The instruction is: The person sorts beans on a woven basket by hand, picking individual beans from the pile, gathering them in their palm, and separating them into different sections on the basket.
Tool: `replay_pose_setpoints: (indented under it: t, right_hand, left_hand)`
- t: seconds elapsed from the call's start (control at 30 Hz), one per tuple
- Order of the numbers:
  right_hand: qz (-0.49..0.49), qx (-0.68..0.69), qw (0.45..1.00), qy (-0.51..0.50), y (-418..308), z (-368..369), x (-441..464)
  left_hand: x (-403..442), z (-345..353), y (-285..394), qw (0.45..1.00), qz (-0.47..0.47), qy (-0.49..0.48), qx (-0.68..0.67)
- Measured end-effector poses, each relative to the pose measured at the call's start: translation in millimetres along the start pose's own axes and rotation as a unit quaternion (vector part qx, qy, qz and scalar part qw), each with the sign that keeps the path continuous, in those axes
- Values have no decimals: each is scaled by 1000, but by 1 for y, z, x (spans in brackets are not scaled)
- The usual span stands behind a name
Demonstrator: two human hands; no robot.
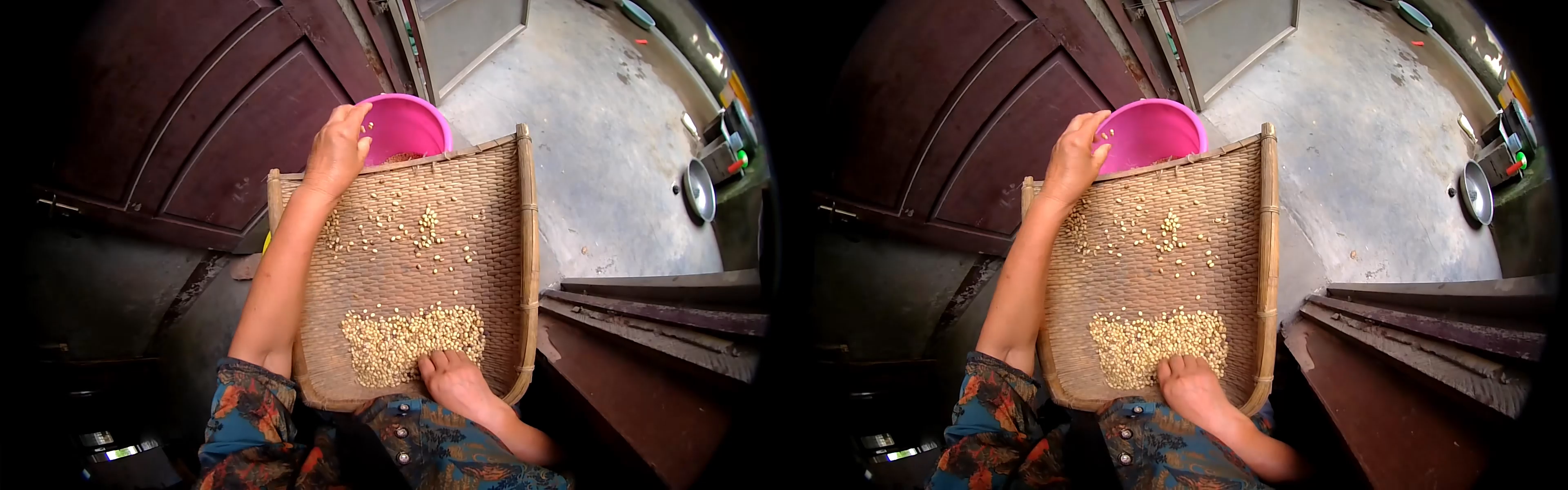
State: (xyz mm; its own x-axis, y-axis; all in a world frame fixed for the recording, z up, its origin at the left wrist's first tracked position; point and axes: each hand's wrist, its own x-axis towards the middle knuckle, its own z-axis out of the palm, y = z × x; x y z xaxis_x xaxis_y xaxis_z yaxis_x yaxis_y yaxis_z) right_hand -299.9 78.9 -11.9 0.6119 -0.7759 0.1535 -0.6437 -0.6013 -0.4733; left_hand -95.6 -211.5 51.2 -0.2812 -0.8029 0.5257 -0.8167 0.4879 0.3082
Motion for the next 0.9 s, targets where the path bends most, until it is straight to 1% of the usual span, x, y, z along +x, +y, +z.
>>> replay_pose_setpoints:
  t: [0.03, 0.1, 0.13, 0.17, 0.2, 0.3, 0.4, 0.43, 0.53, 0.63, 0.83, 0.9]
  right_hand:
    - [-1, -3, 1000, 0, 0, 0, 0]
    - [0, -4, 1000, 3, 0, -1, 1]
    - [1, -4, 1000, 3, 0, -1, 1]
    - [1, -3, 1000, 2, 0, 0, 1]
    - [1, -3, 1000, 0, 0, 0, 0]
    - [1, -1, 1000, 0, 1, -1, 1]
    - [2, -3, 1000, -3, 0, 0, 0]
    - [3, -4, 1000, -4, 0, 0, 1]
    - [1, -2, 1000, -2, 1, 1, 0]
    - [4, -1, 1000, -4, 0, 0, 0]
    - [2, 1, 1000, -5, 1, -1, 1]
    - [2, 2, 1000, -1, 1, 0, 0]
  left_hand:
    - [2, 0, -1, 996, 55, 38, 55]
    - [-15, 0, 13, 995, -16, -98, -32]
    - [-27, 0, 23, 982, -53, -166, -75]
    - [-41, 6, 27, 972, -50, -211, -94]
    - [-53, 12, 31, 959, -47, -255, -113]
    - [-78, 20, 46, 942, -47, -312, -115]
    - [-85, 27, 52, 953, -43, -276, -113]
    - [-87, 30, 50, 952, -34, -278, -121]
    - [-83, 33, 47, 933, -70, -324, -140]
    - [-86, 38, 41, 946, -40, -293, -135]
    - [-88, 39, 37, 943, -41, -302, -134]
    - [-88, 38, 40, 941, -57, -306, -133]
